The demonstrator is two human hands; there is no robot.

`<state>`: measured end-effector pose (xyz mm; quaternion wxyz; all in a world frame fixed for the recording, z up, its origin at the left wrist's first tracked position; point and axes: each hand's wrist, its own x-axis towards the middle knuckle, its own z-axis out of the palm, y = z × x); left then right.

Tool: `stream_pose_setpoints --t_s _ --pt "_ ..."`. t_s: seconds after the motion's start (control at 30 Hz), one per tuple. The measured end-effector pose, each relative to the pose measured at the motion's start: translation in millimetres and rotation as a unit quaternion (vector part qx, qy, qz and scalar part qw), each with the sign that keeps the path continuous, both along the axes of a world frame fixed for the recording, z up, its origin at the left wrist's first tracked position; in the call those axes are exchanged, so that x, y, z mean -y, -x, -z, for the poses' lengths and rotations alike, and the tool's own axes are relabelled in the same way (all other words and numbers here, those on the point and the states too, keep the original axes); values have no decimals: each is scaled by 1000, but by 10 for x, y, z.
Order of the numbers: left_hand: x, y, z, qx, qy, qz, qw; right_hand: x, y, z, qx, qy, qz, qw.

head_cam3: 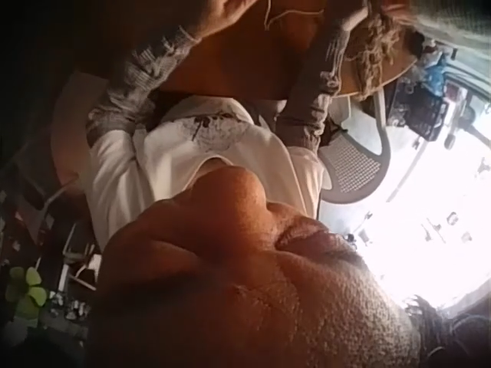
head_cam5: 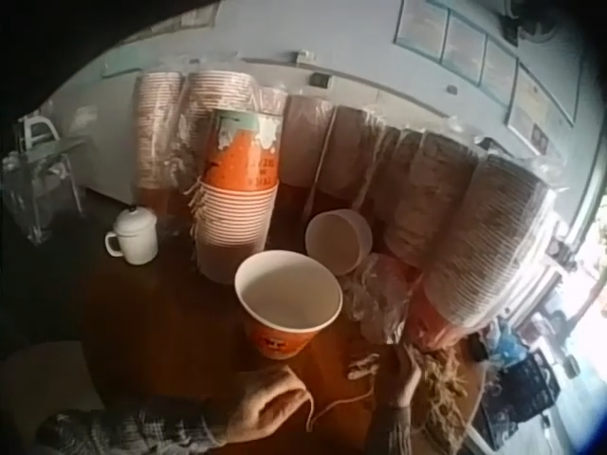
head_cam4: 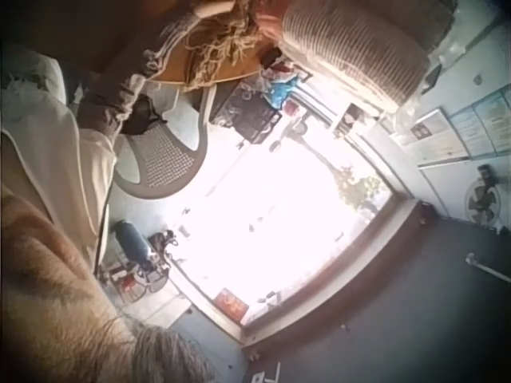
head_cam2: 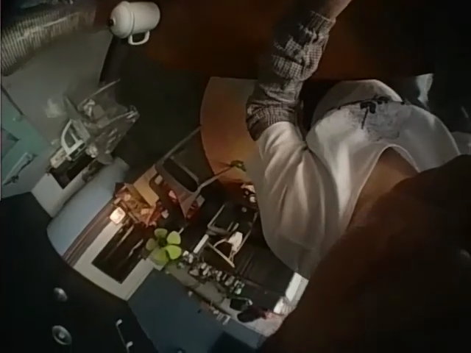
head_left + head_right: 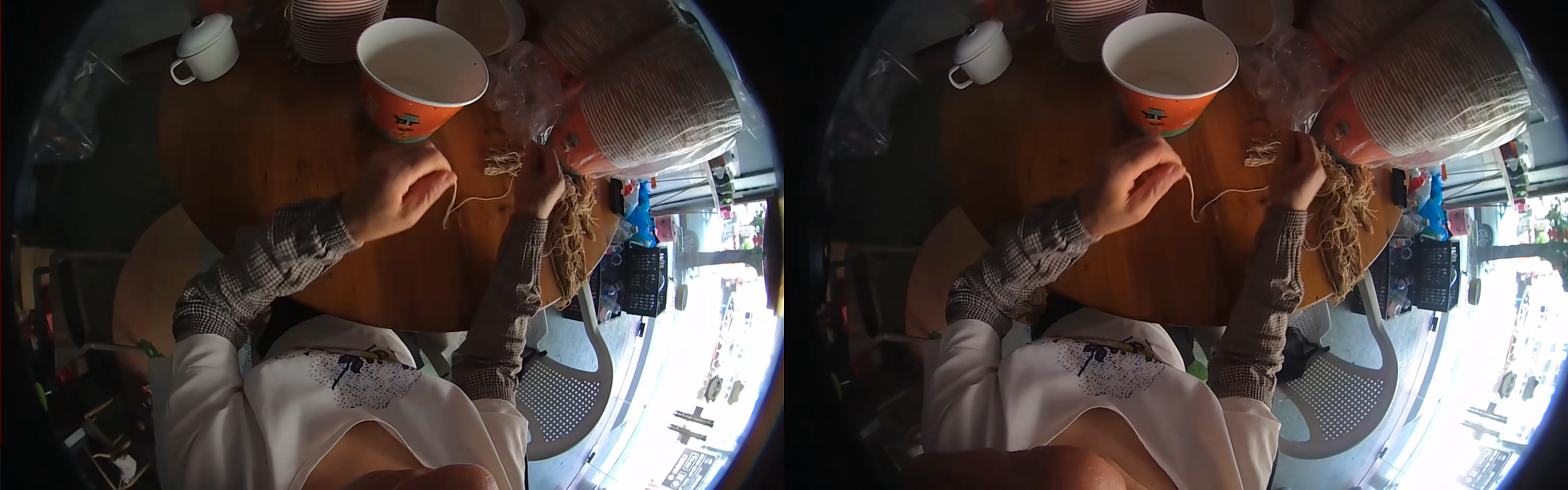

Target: Threading and tying twine handles onto Halloween-themed paper buckets at a workshop table.

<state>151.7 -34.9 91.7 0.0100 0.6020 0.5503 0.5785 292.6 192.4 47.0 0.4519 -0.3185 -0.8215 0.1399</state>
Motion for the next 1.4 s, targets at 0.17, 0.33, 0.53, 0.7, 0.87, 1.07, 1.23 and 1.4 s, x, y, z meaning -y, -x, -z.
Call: stream_pose_setpoints --t_s 0.17,0.33,0.53,0.7,0.87,1.07,1.23,1.4 --pt "-143 214 245 -13 -28 -61 998 945 313 -436 -20 466 -314 827" --pt "-146 284 426 11 7 -48 999 919 338 -195 -56 521 -388 758" --pt "-76 313 458 47 76 -16 996 964 389 -184 -36 474 -329 816" --pt "-115 298 483 39 81 -14 996 940 392 -129 -19 388 -312 867" --pt "-159 290 540 6 47 -46 998 936 393 -93 -24 362 -295 884" --pt "-154 308 535 -14 33 -52 998 968 384 -145 5 382 -284 879" --pt "-149 312 538 -12 55 -50 997 972 375 -154 23 414 -291 862" --pt "-170 319 520 -39 14 -75 996 992 361 -272 8 529 -296 796"
